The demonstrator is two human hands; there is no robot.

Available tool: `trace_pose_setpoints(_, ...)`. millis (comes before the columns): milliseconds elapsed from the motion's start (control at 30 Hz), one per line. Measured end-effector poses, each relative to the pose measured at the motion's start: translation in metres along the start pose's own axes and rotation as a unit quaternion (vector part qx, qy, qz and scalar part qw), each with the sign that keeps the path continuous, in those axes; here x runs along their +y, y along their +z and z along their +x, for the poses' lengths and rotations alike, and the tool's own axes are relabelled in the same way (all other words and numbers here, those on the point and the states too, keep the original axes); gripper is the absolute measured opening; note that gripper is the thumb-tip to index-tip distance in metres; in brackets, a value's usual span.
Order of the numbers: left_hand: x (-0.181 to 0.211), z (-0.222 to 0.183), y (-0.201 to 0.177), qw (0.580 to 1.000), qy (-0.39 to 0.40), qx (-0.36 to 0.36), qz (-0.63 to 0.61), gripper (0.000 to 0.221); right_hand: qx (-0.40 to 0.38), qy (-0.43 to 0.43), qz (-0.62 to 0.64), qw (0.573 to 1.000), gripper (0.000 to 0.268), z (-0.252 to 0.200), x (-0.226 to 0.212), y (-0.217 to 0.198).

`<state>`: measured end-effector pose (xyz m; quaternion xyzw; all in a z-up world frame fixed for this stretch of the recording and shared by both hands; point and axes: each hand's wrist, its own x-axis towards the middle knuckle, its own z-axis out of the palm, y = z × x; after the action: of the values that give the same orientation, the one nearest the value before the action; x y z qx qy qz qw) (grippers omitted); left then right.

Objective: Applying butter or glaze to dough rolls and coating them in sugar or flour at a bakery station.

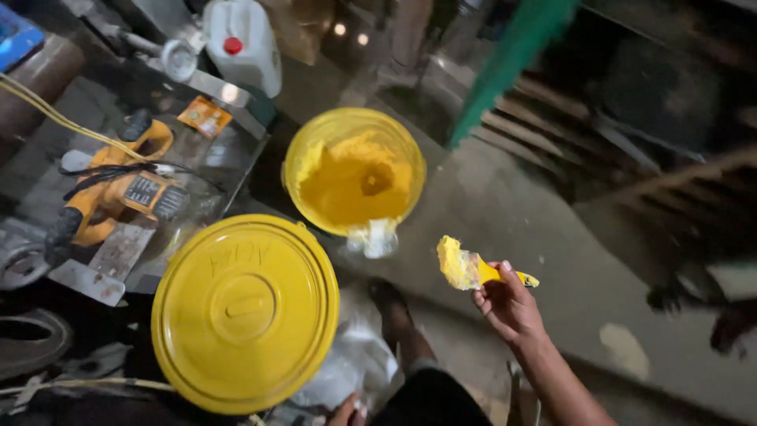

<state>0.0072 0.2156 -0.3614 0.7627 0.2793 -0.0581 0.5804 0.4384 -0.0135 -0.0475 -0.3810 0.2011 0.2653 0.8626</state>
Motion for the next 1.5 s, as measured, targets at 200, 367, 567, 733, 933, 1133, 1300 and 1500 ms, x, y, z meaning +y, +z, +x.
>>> trace_pose_setpoints(200, 0.078, 0.007, -0.048, 0.995, 0.038, -0.067, 0.058, 0.040, -0.009, -0.065, 0.084, 0.994, 0.029, -0.123, 0.010, -0.033)
trace_pose_setpoints(367, 0.199, -0.001, -0.055, 0.990, 0.033, -0.131, -0.040, 0.039, 0.056, -0.110, 0.129, 0.984, 0.030, -0.211, 0.018, -0.046)
trace_pose_setpoints(567, 0.367, 0.000, -0.043, 0.972, 0.101, -0.192, 0.087, 0.034, 0.142, -0.171, 0.186, 0.957, 0.025, -0.298, 0.030, -0.063)
trace_pose_setpoints(733, 0.432, 0.001, -0.009, 0.949, 0.171, -0.251, 0.089, 0.036, 0.127, -0.235, 0.208, 0.941, 0.026, -0.363, 0.041, -0.090)
trace_pose_setpoints(933, 0.478, -0.027, 0.039, 0.925, 0.132, -0.346, 0.087, 0.033, 0.219, -0.286, 0.263, 0.895, 0.031, -0.433, 0.048, -0.111)
trace_pose_setpoints(1133, 0.449, -0.088, 0.087, 0.894, 0.215, -0.388, 0.061, 0.034, 0.218, -0.333, 0.302, 0.866, 0.030, -0.500, 0.064, -0.148)
trace_pose_setpoints(1300, 0.440, -0.168, 0.119, 0.881, 0.183, -0.432, 0.059, 0.034, 0.210, -0.349, 0.323, 0.854, 0.029, -0.565, 0.078, -0.183)
trace_pose_setpoints(1500, 0.442, -0.263, 0.166, 0.848, 0.169, -0.501, 0.038, 0.035, 0.225, -0.410, 0.309, 0.828, 0.029, -0.647, 0.097, -0.218)
